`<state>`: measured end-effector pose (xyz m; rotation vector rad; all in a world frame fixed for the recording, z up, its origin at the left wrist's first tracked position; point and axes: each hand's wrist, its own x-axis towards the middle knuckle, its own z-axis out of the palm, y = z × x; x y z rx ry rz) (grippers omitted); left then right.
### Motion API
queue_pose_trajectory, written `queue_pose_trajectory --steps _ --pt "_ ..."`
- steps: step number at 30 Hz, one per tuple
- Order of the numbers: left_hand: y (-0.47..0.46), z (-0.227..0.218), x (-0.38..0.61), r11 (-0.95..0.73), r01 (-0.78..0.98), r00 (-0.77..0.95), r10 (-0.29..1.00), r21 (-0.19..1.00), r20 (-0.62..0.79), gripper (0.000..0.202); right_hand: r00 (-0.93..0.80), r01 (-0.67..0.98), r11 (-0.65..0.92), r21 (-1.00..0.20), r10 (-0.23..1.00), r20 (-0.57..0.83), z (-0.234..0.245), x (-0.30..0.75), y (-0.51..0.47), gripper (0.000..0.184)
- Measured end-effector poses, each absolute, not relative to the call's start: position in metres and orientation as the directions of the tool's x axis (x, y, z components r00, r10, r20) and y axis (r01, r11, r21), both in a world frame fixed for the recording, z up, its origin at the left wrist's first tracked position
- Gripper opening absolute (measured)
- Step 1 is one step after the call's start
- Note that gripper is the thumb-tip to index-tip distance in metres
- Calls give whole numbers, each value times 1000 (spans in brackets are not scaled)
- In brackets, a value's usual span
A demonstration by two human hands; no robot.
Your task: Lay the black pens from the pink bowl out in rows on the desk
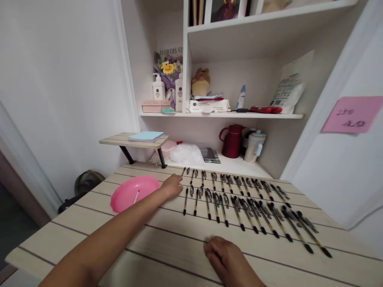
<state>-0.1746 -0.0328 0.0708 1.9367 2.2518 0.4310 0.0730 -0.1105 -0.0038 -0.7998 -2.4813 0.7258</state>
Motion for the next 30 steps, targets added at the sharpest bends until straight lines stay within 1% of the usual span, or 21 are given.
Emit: queue_pose_trajectory --steps 3,5,7,10,13,15,17,18,20,22,23,25,28,30 --pt "-83 67 -163 -15 943 -25 993 332 116 40 -714 439 659 -610 668 208 1 75 -116 13" --pt "-116 58 -157 -165 891 108 982 424 156 35 -708 445 636 -631 681 187 6 79 -120 11" --pt "-144 50 -154 -241 820 181 970 520 164 30 -701 445 614 -651 692 174 12 88 -124 10" --pt "-169 41 -153 -187 732 150 982 656 112 24 -663 468 588 -660 728 178 19 109 -129 13" --pt "-180 41 -149 -96 677 84 995 730 52 20 -583 535 542 -649 792 181 20 138 -126 17" --pt "-182 45 -142 -68 652 80 997 755 20 20 -498 619 496 -609 848 184 18 162 -116 19" --pt "-182 50 -132 -67 622 103 995 780 3 21 -401 722 436 -537 896 189 15 190 -102 20" --pt "-182 52 -125 -75 605 125 992 793 -2 21 -324 778 380 -501 925 198 14 205 -93 20" --pt "-180 56 -110 -99 575 175 985 812 -4 21 -93 888 182 -423 971 221 13 235 -75 22" --pt "-176 59 -93 -127 551 228 974 825 -2 22 115 943 -30 -331 964 241 12 261 -57 26" --pt "-174 59 -83 -140 536 255 967 832 -1 23 176 948 -96 -303 953 248 11 272 -48 29" --pt "-169 57 -64 -160 503 309 951 849 -4 25 218 949 -155 -274 952 215 7 286 -33 33" --pt "-161 51 -37 -167 449 383 923 878 -21 29 201 956 -159 -249 967 155 -3 291 -18 32" --pt "-156 47 -22 -152 407 424 905 901 -39 28 198 959 -158 -235 967 158 -11 291 -13 30"
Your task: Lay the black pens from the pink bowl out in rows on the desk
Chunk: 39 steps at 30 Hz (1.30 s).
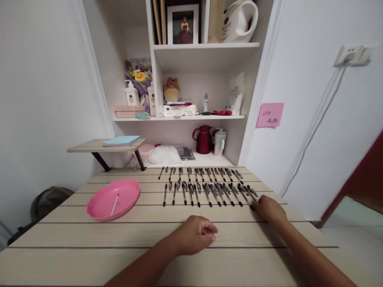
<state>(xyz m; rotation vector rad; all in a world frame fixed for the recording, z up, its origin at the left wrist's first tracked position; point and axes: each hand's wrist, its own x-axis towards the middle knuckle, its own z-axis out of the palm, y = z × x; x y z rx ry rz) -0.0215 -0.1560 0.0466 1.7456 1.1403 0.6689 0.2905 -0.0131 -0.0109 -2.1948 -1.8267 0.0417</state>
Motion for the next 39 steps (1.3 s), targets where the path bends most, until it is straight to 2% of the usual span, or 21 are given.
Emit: queue_pose_trajectory --steps 3,5,7,9,12,15,18,20,22,24,27,31,35,37,39 --pt "-147 40 1 -57 315 473 875 947 -104 26 217 952 -165 -258 958 188 -17 293 -10 27" --pt "-140 37 15 66 230 481 859 971 -173 24 239 932 -163 -323 948 210 -14 295 -11 26" --pt "-131 35 30 184 106 448 869 977 -212 25 253 886 -131 -444 940 228 -9 292 -16 26" --pt "-122 34 44 240 -85 361 912 967 -195 28 222 785 -48 -618 952 209 -4 278 -28 25" --pt "-109 31 62 213 -397 196 970 893 -145 33 2 499 83 -863 995 97 -1 239 -60 25" --pt "-100 25 74 172 -610 78 984 774 -158 35 -221 363 155 -919 972 77 2 204 -91 25" --pt "-96 18 74 157 -724 38 982 672 -188 32 -289 412 159 -897 957 37 15 203 -91 27" --pt "-96 15 70 198 -727 79 975 657 -207 28 -188 550 161 -820 980 66 29 224 -69 30" --pt "-97 13 64 286 -694 165 956 661 -241 26 24 763 109 -638 980 196 38 251 -38 28" --pt "-98 13 60 387 -662 266 922 642 -282 28 174 883 -41 -467 954 246 39 274 -8 27" --pt "-101 13 60 479 -648 346 878 592 -331 34 189 935 -112 -335 960 205 24 288 19 25" --pt "-103 12 64 423 -639 270 906 643 -327 29 187 944 -126 -304 965 182 -1 282 28 25" --pt "-102 11 65 443 -588 298 896 677 -328 24 174 948 -111 -299 966 191 -7 279 28 24" --pt "-100 10 64 452 -580 319 892 678 -321 23 180 938 -102 -332 960 212 -3 285 26 23" --pt "-100 8 64 454 -578 336 890 678 -310 23 219 897 -99 -430 946 240 3 294 23 22"
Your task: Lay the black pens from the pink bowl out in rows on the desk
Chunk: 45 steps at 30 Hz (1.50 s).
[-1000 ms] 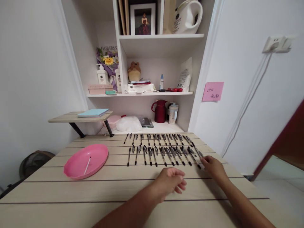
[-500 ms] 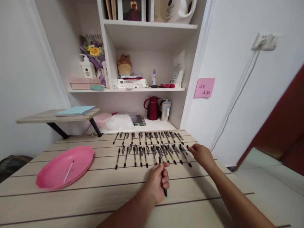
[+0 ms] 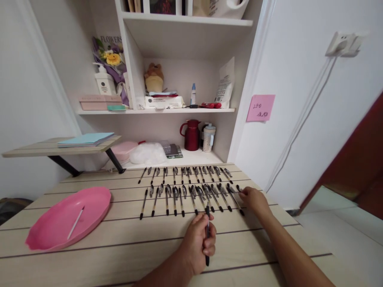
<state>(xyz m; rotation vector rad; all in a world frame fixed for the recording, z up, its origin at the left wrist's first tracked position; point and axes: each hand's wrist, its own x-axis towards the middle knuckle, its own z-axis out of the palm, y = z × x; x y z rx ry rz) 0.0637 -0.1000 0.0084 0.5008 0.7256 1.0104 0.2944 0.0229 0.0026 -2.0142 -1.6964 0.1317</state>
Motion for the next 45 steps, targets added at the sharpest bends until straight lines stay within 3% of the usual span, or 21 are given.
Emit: queue_pose_trajectory --steps 2,4,6,12,16,19,22,38,45 --pt "-100 7 64 454 -571 349 888 683 -299 23 311 778 -97 -621 918 247 9 307 20 21" --pt "-101 6 66 455 -556 363 886 696 -289 24 425 552 -60 -832 878 219 14 318 17 24" --pt "-102 6 67 459 -535 381 880 709 -283 24 512 316 16 -949 839 184 19 324 15 30" --pt "-103 8 69 451 -505 409 876 736 -257 28 522 29 139 -990 843 133 40 303 -1 33" --pt "-102 9 70 454 -487 427 869 746 -250 25 223 -103 124 -987 970 99 48 268 -18 34" --pt "-102 10 69 459 -477 433 865 750 -255 21 -34 -133 47 -990 998 52 47 241 -30 30" --pt "-101 10 69 459 -471 438 863 753 -252 20 -140 -128 2 -992 990 20 43 224 -37 28" --pt "-102 10 69 439 -501 443 870 746 -215 20 -393 15 -93 -996 915 -92 43 215 -45 30" --pt "-104 8 71 394 -523 369 904 756 -216 16 -384 3 -38 -999 923 -36 44 207 -49 32"
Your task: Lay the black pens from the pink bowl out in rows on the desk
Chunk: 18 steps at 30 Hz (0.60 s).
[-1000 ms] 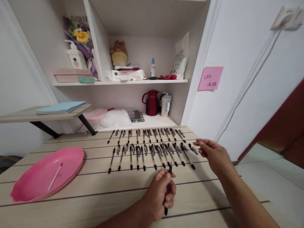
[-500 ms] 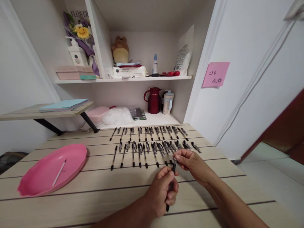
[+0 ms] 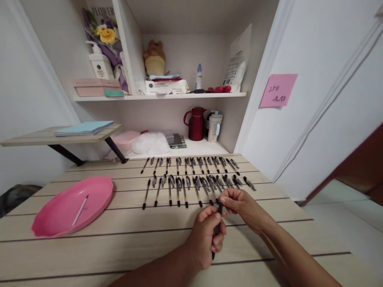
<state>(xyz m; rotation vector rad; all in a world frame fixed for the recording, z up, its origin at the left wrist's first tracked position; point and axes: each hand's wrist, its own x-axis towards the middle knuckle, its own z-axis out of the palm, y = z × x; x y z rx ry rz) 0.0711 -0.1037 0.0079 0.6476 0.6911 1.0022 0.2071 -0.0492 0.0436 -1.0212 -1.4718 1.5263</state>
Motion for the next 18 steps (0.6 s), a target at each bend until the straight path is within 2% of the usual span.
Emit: queue_pose_trajectory --steps 4,10,18 --pt "-102 8 71 385 -518 359 909 764 -214 15 -383 -80 -29 -996 924 4 40 204 -50 28" --pt "-99 11 69 411 -528 371 899 743 -234 15 -422 -295 -159 -942 906 -21 37 203 -52 35" --pt "-101 12 71 411 -513 396 892 754 -216 19 -433 -247 -130 -960 901 -11 33 201 -50 24"
